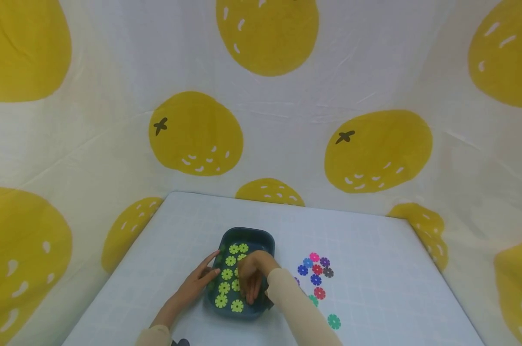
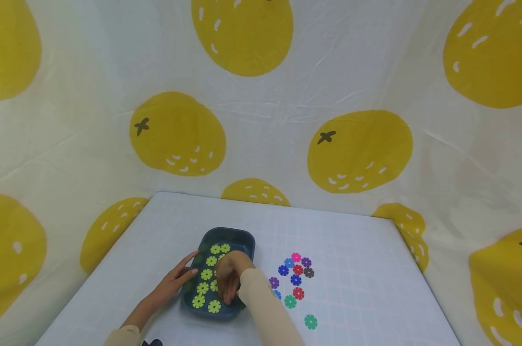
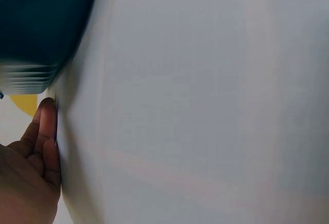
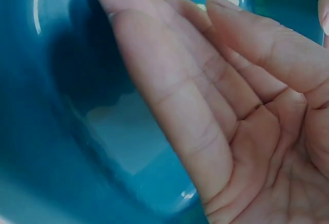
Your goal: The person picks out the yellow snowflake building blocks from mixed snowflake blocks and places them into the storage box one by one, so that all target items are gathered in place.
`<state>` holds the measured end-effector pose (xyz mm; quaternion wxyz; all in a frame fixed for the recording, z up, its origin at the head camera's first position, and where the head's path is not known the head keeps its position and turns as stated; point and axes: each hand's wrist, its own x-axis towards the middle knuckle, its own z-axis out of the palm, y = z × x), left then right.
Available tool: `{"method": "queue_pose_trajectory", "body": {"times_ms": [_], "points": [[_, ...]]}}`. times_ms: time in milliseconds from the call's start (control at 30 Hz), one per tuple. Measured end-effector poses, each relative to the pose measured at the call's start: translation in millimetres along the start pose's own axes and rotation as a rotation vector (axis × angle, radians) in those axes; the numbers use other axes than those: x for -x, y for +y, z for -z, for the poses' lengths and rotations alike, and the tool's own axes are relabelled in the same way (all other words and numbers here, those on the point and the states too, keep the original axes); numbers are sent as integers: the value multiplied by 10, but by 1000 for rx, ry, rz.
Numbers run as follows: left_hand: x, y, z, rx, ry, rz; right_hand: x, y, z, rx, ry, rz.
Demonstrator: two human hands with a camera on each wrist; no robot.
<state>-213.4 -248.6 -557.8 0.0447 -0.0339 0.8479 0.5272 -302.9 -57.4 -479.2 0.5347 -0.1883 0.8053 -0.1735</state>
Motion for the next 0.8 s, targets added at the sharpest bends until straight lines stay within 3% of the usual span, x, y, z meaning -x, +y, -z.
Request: {"method": "queue_pose_trajectory", "body": {"times_ms": [400,600,800], "points": [[-59,-56,41,-3,-20,6,108,40,109,-82,32,87],[-57,-126,46,-21,-12,32,276,114,122,-153,40,291],[-37,-172,85,-58,9,51,547,363,146,-266,66,460]]}}
